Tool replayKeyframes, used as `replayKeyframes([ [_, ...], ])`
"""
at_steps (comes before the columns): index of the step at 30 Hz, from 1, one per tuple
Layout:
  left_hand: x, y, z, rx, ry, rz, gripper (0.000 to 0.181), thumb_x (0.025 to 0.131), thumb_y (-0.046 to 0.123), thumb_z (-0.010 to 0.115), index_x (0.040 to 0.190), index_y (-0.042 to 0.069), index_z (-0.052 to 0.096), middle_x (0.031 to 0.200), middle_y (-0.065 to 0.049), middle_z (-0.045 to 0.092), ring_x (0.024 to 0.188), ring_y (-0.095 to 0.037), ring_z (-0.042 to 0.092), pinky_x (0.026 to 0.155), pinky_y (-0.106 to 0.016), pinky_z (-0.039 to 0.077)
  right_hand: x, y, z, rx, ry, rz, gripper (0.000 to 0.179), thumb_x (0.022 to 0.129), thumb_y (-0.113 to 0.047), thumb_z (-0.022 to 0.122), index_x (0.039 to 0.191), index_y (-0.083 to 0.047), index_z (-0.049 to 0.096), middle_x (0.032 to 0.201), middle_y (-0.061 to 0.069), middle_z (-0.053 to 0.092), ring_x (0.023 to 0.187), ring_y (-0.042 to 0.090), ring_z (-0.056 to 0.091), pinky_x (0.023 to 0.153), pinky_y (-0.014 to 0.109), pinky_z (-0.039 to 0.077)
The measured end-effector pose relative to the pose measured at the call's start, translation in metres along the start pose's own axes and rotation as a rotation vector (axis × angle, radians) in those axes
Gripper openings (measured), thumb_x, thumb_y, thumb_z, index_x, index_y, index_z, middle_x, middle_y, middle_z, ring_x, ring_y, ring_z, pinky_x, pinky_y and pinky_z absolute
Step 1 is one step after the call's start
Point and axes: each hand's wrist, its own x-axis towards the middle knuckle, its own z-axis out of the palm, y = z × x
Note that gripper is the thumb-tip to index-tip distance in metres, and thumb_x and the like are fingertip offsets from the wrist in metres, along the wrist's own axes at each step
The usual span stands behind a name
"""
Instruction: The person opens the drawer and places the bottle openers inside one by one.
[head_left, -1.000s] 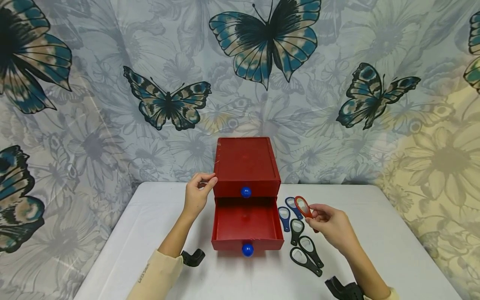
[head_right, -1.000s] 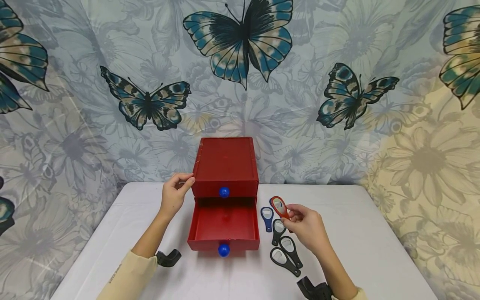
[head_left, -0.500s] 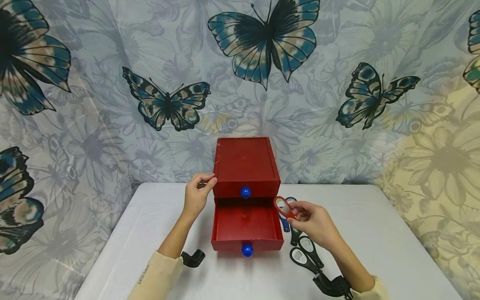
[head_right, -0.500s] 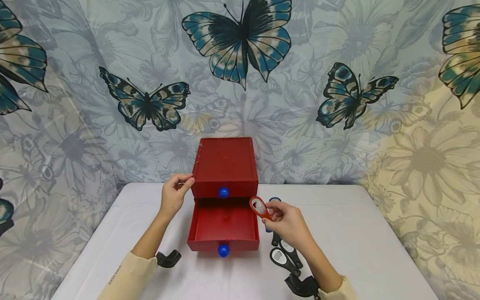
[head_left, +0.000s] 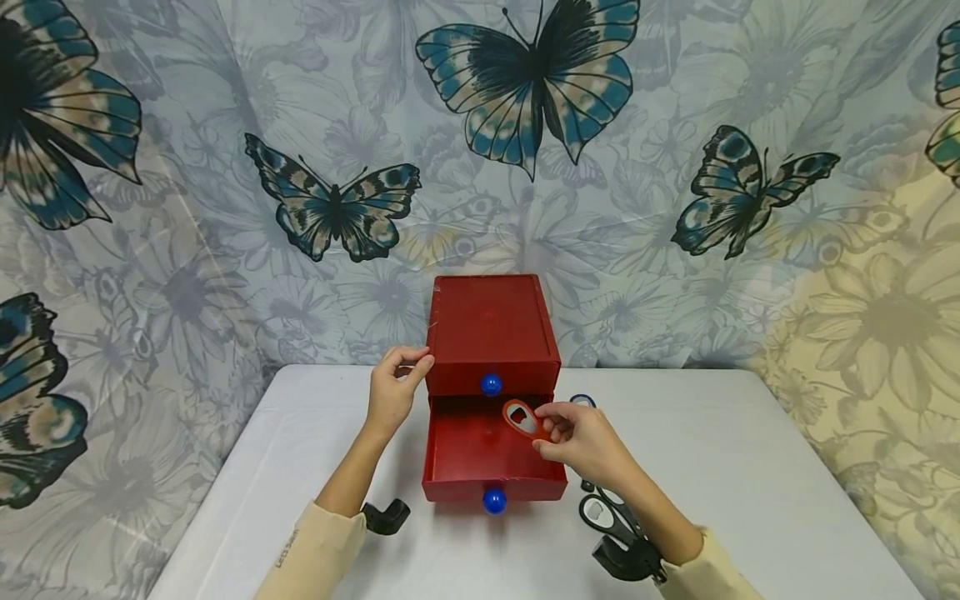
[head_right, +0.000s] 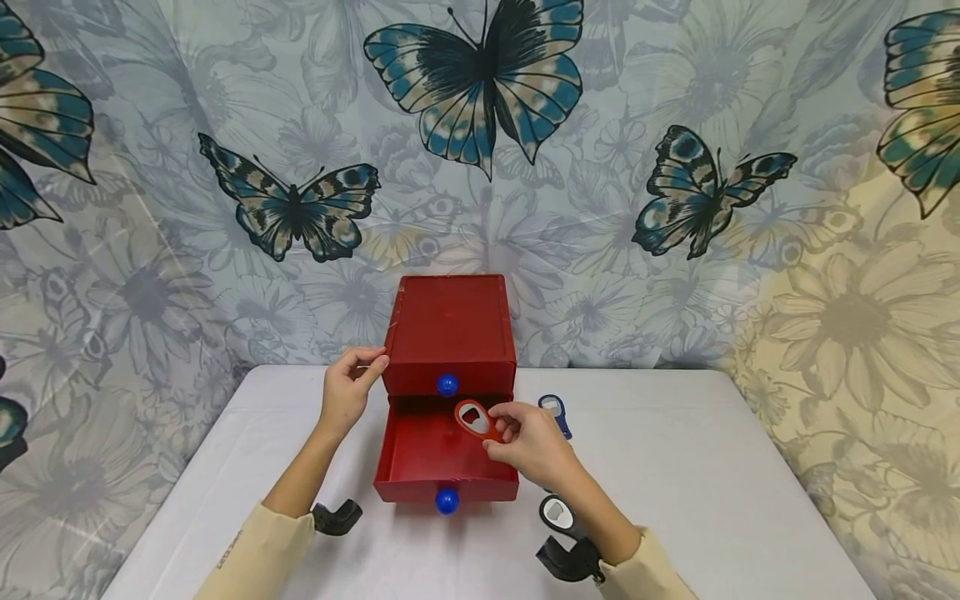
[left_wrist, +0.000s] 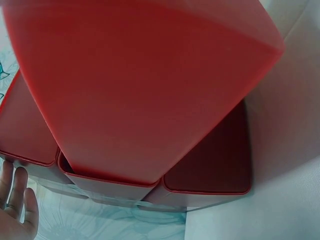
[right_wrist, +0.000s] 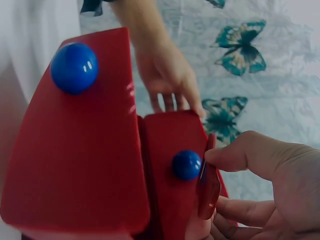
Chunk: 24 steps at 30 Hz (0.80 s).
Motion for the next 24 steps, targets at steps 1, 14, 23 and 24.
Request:
replayKeyframes([
  [1,0.000,0.000,0.000,0.000,0.000,0.000,0.016,0.089,0.001,0.068,0.099,-0.011,0.068,0.103,-0.027,0.065,0.087,0.003,0.057,0.079,-0.022,0.051,0.001,-0.001,0.002,-0.008,-0.005,-0.003,0.033,0.076,-0.004,0.077,0.106,0.005,0.066,0.080,0.004,0.061,0.072,0.012,0.055,0.064,0.018,0.050],
  [14,0.000,-0.001,0.000,0.000,0.000,-0.005,0.016,0.089,0.002,0.067,0.099,-0.011,0.068,0.104,-0.027,0.066,0.087,0.004,0.057,0.079,-0.022,0.051,0.018,-0.005,0.036,-0.104,-0.073,-0.060,0.028,0.075,-0.004,0.077,0.100,0.002,0.068,0.076,0.001,0.058,0.072,0.012,0.053,0.062,0.018,0.046],
  [23,0.000,-0.003,0.001,-0.004,0.014,0.004,0.017,0.089,0.002,0.068,0.099,-0.011,0.068,0.103,-0.027,0.065,0.087,0.004,0.057,0.078,-0.017,0.050,0.032,-0.008,0.054,-0.205,-0.110,-0.068,0.024,0.072,-0.006,0.078,0.093,0.001,0.069,0.071,0.000,0.058,0.068,0.010,0.050,0.060,0.019,0.043],
  [24,0.000,-0.002,0.001,-0.004,0.014,0.004,0.017,0.089,0.002,0.068,0.099,-0.011,0.068,0.103,-0.028,0.065,0.087,0.004,0.057,0.078,-0.017,0.050,0.033,-0.008,0.056,-0.211,-0.120,-0.069,0.023,0.072,-0.006,0.078,0.092,0.001,0.069,0.071,0.000,0.058,0.068,0.010,0.049,0.059,0.019,0.042],
])
